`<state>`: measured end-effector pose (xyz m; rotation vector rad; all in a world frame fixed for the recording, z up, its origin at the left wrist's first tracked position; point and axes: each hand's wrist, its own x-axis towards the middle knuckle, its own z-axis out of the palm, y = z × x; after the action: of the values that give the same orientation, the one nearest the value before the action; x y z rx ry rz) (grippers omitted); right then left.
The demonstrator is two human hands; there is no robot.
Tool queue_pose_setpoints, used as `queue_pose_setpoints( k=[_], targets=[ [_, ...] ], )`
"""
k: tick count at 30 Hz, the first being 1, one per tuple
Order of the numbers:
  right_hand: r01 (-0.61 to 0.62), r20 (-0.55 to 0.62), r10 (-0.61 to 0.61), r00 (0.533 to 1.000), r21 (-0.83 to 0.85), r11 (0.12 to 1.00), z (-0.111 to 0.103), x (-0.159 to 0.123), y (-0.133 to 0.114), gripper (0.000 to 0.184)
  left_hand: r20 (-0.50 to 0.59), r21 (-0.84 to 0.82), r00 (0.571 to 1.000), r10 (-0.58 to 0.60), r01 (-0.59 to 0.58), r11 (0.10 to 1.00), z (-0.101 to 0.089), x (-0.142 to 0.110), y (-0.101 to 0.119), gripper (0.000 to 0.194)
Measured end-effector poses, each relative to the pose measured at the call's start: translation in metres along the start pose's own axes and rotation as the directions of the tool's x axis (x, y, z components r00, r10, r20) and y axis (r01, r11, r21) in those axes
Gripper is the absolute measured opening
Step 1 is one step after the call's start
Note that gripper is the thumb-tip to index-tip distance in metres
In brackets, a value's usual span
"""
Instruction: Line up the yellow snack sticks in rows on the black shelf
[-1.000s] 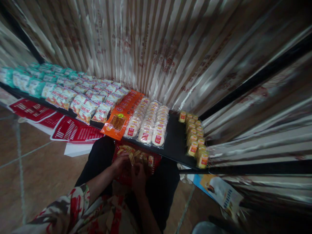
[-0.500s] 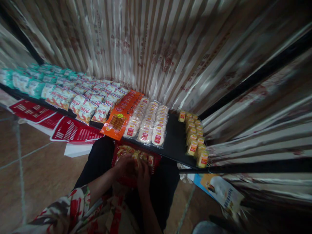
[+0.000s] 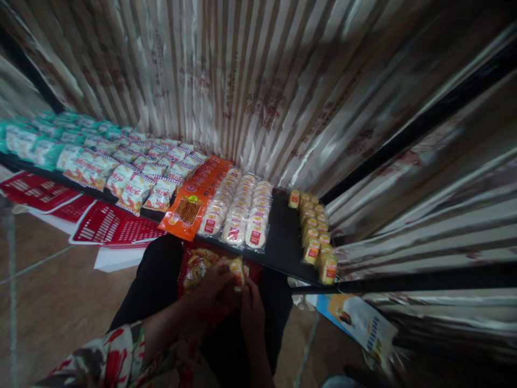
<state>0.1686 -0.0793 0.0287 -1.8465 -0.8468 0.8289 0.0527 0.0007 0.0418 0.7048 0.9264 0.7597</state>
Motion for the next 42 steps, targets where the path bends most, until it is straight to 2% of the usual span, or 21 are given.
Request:
queue_pose_setpoints(
  k=[4, 7, 11, 14, 18, 22, 27, 31, 34, 39, 42],
  targets=[
    [0.029, -0.013, -0.03, 0.999, -0.052, 0.998, -0.02, 0.006, -0.01, 0.056, 0.001, 0.065, 0.998, 0.067, -0.067, 0.996, 0.023, 0.001, 0.012, 0.028],
    [0.138, -0.054, -0.147, 0.988, -0.138, 0.981, -0.03, 0.015, -0.01, 0.055, 0.023, 0.083, 0.997, 0.07, -0.072, 0.994, 0.038, 0.008, 0.014, 0.026],
    [0.325, -0.144, -0.385, 0.912, -0.322, 0.889, -0.04, 0.033, -0.006, 0.054, 0.008, 0.197, 0.995, 0.096, -0.096, 0.976, 0.06, 0.024, 0.015, 0.02],
    [0.358, -0.185, -0.478, 0.859, -0.451, 0.818, -0.048, 0.049, -0.009, 0.059, 0.016, 0.314, 0.982, 0.189, -0.185, 0.931, 0.081, 0.04, 0.017, 0.017],
    [0.284, -0.256, -0.459, 0.851, -0.511, 0.811, -0.058, 0.069, -0.024, 0.067, 0.041, 0.445, 0.969, 0.244, -0.237, 0.864, 0.108, 0.062, 0.023, 0.018],
    [0.188, -0.328, -0.375, 0.867, -0.481, 0.856, -0.066, 0.089, -0.038, 0.062, 0.055, 0.505, 0.965, 0.258, -0.25, 0.826, 0.131, 0.083, 0.032, 0.016],
    [0.172, -0.382, -0.35, 0.855, -0.428, 0.887, -0.068, 0.118, -0.042, 0.063, 0.048, 0.609, 0.96, 0.276, -0.247, 0.754, 0.158, 0.11, 0.049, 0.017],
    [0.199, -0.365, -0.345, 0.865, -0.382, 0.902, -0.067, 0.144, -0.043, 0.063, 0.031, 0.671, 0.967, 0.253, -0.208, 0.712, 0.177, 0.134, 0.06, 0.019],
    [0.241, -0.356, -0.376, 0.856, -0.368, 0.898, -0.065, 0.163, -0.044, 0.062, -0.012, 0.67, 0.971, 0.24, -0.17, 0.723, 0.186, 0.154, 0.062, 0.016],
    [0.283, -0.35, -0.435, 0.83, -0.408, 0.868, -0.058, 0.195, -0.04, 0.053, -0.13, 0.574, 0.968, 0.217, -0.104, 0.812, 0.194, 0.188, 0.059, 0.011],
    [0.269, -0.347, -0.438, 0.83, -0.439, 0.857, -0.053, 0.211, -0.038, 0.051, -0.129, 0.617, 0.971, 0.201, -0.081, 0.783, 0.197, 0.203, 0.061, 0.012]
  ],
)
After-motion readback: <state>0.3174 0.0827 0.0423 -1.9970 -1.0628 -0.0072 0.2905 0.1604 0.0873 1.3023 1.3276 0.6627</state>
